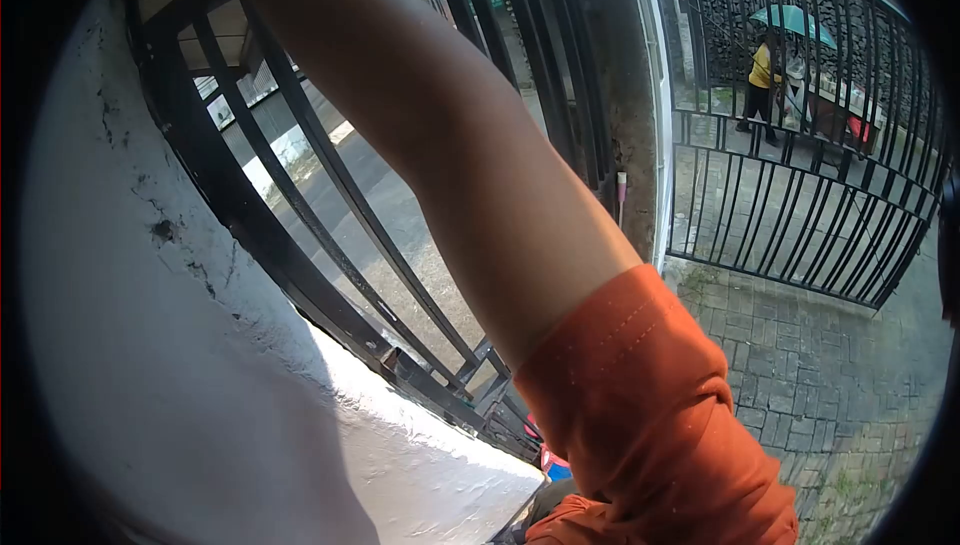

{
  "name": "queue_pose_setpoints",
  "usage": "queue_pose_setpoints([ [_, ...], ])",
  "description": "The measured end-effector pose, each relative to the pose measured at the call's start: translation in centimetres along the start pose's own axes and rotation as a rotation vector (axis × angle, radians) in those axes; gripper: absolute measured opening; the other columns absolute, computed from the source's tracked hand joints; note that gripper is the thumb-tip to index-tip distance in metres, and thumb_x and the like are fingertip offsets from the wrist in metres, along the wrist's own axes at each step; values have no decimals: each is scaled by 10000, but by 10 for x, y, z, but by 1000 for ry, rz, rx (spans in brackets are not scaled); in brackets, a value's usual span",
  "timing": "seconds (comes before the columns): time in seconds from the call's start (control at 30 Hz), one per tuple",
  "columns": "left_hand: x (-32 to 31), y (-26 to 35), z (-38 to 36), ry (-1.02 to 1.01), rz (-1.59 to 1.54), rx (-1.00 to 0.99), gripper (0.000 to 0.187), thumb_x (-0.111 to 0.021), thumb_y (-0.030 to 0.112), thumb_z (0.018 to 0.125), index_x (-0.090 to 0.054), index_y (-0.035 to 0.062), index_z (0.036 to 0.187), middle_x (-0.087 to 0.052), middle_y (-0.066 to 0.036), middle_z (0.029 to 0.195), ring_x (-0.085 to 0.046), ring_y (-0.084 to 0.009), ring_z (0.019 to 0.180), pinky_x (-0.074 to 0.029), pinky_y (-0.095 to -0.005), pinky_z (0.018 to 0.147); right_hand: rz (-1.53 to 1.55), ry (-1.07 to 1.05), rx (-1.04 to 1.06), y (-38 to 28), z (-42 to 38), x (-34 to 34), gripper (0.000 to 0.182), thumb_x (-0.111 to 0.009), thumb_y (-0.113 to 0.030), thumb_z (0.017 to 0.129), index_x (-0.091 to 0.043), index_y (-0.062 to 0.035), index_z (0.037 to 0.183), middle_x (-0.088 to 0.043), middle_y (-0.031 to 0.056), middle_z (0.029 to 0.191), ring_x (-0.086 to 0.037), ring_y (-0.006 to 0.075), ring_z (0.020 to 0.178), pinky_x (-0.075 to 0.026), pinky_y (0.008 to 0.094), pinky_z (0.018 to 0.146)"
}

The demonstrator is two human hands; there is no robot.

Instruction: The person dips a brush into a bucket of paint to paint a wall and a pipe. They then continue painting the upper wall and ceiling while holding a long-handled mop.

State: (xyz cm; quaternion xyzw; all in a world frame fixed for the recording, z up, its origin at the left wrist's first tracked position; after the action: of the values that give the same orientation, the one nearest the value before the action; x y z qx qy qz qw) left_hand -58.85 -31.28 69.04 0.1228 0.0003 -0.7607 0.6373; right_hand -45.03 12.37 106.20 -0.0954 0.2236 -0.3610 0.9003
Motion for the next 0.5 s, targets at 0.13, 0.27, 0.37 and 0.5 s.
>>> queue_pose_setpoints([
  [0.13,32,30,17,42,99,-84,382,-613,221,819,-496,-96,996,-573,-296,946,-652,-334,773,-449,-234,387,653,-171,223,60,-85,150,164,-530,-73,751,-644,-32,862,-641,227,862,-623,385,858,-501,456,750],
  [0.27,127,-17,33,-46,367,-225,361,-582,169,898,-505,9,1212,-563,-133,1159,-558,-226,1071,-466,-286,798,677,-257,312,78,-110,170,253,-474,-207,816,-657,-52,899,-639,225,811,-617,398,821,-492,490,728],
  [0.37,110,4,28,96,111,70,147,-587,139,886,-565,49,1000,-469,-69,1302,-543,-135,914,-425,-214,637,593,-186,337,100,-121,141,228,-602,-280,803,-693,-191,993,-669,86,964,-639,287,874,-504,393,767],
  [0.5,95,39,26,119,99,-3,280,-591,161,866,-537,59,1121,-434,-47,1352,-561,-152,960,-399,-180,574,654,-29,352,116,-115,131,252,-564,-290,793,-692,-242,1005,-670,123,896,-642,315,822,-511,418,735],
])
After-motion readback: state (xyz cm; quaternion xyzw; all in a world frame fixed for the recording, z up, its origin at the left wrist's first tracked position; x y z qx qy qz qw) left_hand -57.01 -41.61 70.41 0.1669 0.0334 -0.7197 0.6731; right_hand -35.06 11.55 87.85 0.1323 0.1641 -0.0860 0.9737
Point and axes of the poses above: each hand's wrist, its own z-axis towards the middle knuckle, its own x-axis out of the back of the hand, y = z × x, the point moved 6 cm from there along z, towards the middle knuckle
